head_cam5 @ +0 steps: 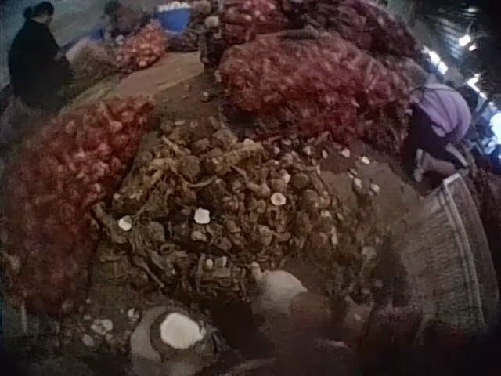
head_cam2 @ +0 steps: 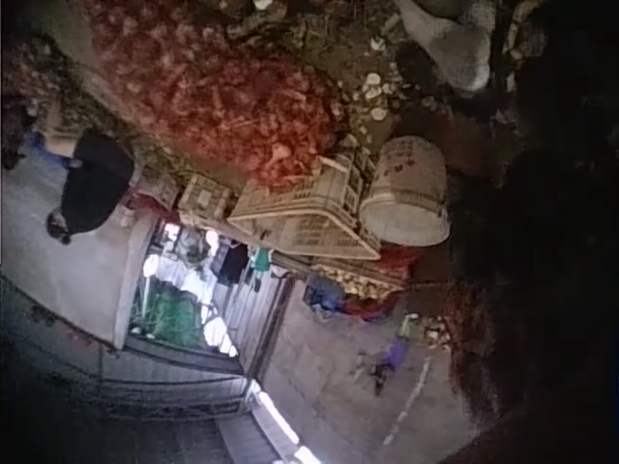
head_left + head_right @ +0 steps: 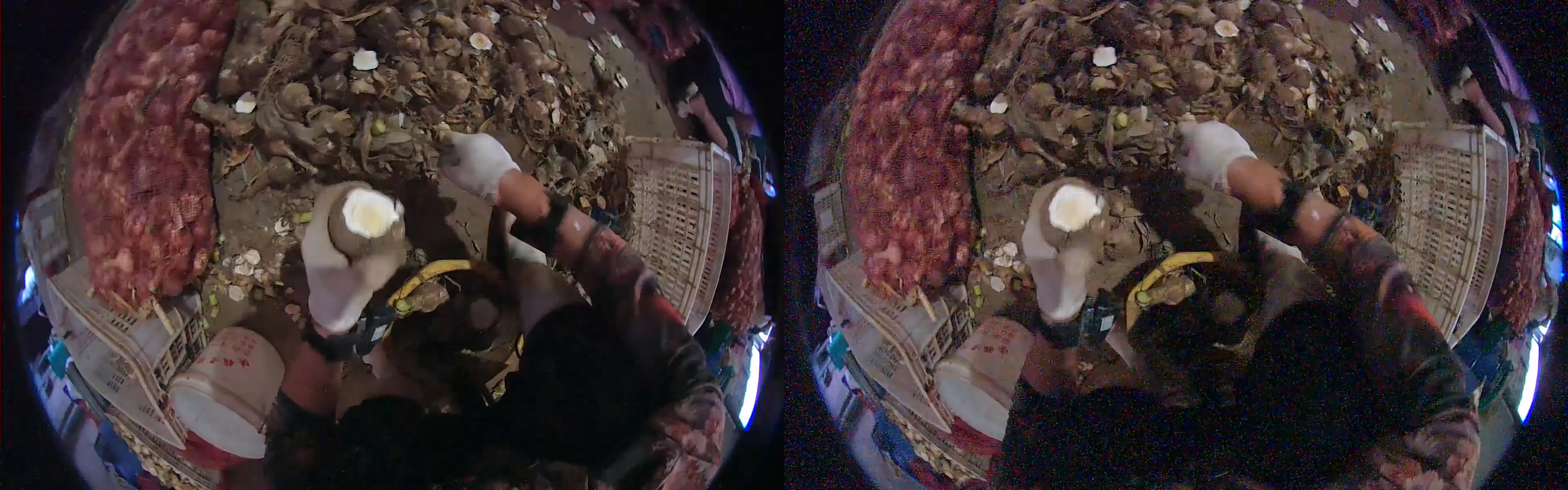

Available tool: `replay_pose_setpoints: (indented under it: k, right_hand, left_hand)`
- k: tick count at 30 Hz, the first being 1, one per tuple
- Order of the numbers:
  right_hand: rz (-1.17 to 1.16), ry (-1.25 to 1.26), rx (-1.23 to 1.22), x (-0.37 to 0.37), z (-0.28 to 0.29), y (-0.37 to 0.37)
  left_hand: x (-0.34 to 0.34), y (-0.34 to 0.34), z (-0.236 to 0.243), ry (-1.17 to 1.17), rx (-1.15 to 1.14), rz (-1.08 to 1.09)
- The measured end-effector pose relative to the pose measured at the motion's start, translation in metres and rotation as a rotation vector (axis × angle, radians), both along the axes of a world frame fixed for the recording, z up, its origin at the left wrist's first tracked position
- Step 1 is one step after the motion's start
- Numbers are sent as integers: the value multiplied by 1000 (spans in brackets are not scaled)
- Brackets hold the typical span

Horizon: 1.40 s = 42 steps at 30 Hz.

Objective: Trimming and peeling large tubers using a cleaver in a processing facility.

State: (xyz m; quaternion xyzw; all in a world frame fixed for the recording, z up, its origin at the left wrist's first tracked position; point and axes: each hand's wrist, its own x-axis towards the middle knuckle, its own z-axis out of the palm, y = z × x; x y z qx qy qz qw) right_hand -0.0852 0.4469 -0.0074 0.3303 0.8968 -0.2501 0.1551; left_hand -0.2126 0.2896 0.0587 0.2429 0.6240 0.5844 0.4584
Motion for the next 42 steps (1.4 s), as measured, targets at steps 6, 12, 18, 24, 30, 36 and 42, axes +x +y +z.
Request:
replay_pose_setpoints:
  k: [6, 12, 18, 24, 30, 36, 42]
  right_hand:
    - [-330, 571, -523, -20, 47, -27]
    - [-266, 580, -330, -10, 41, -24]
    - [-229, 210, -214, 46, -19, -22]
    - [-299, 158, -429, 11, 15, -10]
    - [-310, 213, -385, 11, 23, -15]
    - [-50, 282, -222, -13, 44, -27]
    - [273, 376, 15, -14, 58, -37]
  left_hand:
    - [-14, 9, -19, 176, -163, -56]
    - [-18, -8, -33, -778, -5, 384]
    - [-9, -29, -17, -224, -82, -801]
    - [-122, -10, -105, 1371, -525, -193]
    - [-124, -1, -126, 937, -553, -201]
    - [-42, -2, -68, -116, -207, 29]
    - [-22, 2, -48, -185, 32, -55]
